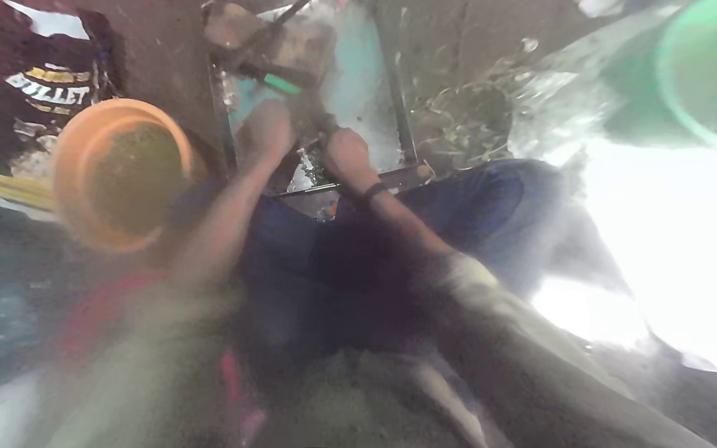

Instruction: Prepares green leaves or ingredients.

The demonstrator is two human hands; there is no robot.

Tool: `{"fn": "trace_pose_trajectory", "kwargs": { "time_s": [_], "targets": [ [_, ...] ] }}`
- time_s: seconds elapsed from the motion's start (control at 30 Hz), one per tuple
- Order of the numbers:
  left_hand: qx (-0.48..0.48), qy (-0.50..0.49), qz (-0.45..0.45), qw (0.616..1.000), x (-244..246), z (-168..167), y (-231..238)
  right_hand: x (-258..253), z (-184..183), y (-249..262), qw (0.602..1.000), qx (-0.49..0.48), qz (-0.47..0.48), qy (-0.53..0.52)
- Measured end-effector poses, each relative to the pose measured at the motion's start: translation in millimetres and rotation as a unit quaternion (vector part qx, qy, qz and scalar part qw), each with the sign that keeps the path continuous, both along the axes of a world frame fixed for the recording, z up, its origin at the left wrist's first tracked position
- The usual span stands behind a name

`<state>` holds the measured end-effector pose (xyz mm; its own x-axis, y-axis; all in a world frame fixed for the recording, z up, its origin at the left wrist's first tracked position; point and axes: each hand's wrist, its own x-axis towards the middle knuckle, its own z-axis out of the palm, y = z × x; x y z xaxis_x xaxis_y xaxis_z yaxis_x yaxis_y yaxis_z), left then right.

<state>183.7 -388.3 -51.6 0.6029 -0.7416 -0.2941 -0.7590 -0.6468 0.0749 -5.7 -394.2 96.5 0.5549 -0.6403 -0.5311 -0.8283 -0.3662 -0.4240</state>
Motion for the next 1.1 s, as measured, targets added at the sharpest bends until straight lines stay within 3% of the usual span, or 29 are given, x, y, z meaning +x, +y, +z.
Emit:
{"fn": "trace_pose_trajectory", "kwargs": {
  "time_s": [0.07,0.13,0.2,0.5,1.1],
  "targets": [
    [-0.012,-0.001,0.005,1.000,2.2,-1.1,0.7,10.3,-36.9,-4.9,1.000,-0.027,-0.001,-0.011],
    [-0.008,-0.001,0.006,1.000,0.4,0.9,-0.2,36.2,-135.7,-16.3,0.989,-0.135,-0.001,-0.057],
    [0.001,0.003,0.002,1.000,-3.4,5.5,-0.8,57.8,-171.8,-29.2,0.993,-0.114,0.015,-0.008],
    [-0.002,-0.015,-0.044,0.999,3.5,-3.7,0.1,69.2,-161.1,-36.7,0.992,-0.113,0.051,-0.017],
    [0.002,-0.015,-0.029,0.999,3.4,-9.6,-6.5,90.8,-163.5,-30.2,0.988,-0.130,0.082,-0.014]
  ]
}}
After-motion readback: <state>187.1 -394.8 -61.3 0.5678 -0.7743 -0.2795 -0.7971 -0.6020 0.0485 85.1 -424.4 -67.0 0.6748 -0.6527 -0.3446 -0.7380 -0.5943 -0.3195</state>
